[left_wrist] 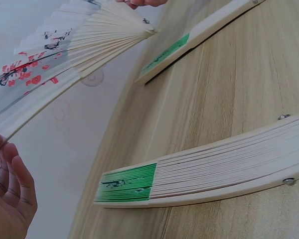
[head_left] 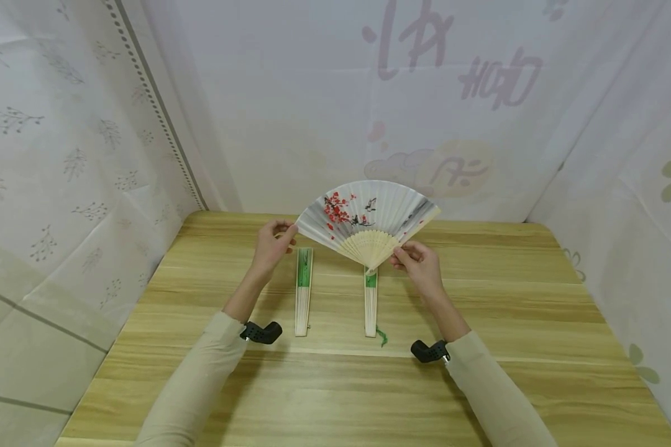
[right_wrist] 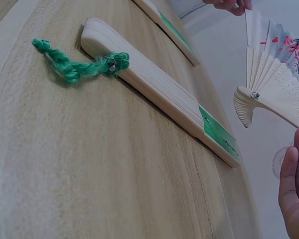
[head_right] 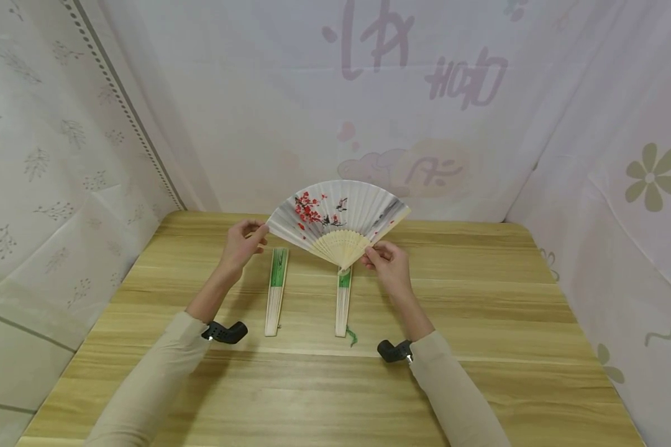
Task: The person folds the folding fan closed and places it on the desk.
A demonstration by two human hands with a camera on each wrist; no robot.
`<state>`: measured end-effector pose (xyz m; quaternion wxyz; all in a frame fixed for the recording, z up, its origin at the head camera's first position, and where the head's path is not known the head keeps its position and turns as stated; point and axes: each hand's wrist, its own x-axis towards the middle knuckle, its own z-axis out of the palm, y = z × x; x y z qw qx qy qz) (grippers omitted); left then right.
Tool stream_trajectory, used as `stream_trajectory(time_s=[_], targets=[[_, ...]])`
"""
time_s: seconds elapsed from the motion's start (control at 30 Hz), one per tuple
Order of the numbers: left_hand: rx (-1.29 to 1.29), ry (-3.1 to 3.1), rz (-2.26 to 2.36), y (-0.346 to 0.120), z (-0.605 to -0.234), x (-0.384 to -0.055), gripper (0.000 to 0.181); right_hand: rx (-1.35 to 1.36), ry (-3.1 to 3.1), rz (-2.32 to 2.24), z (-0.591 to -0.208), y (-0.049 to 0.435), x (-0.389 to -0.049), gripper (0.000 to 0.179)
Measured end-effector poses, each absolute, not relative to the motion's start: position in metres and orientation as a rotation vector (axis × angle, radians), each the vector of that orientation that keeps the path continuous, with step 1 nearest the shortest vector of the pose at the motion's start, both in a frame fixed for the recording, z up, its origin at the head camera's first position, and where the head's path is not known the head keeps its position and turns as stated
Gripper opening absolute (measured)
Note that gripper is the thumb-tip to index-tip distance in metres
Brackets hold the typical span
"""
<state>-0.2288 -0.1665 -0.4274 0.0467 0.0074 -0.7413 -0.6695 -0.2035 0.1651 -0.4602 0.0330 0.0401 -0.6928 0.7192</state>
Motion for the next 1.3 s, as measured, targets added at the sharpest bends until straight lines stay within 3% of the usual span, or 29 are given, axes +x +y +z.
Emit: stream_trajectory(time_s=[1.3], targets=[[-0.05,-2.201,-2.068,-0.148,-0.416,-0.231,0.017,0.163,-2.113,2.238,-0.459,0.158,-0.202,0.025]])
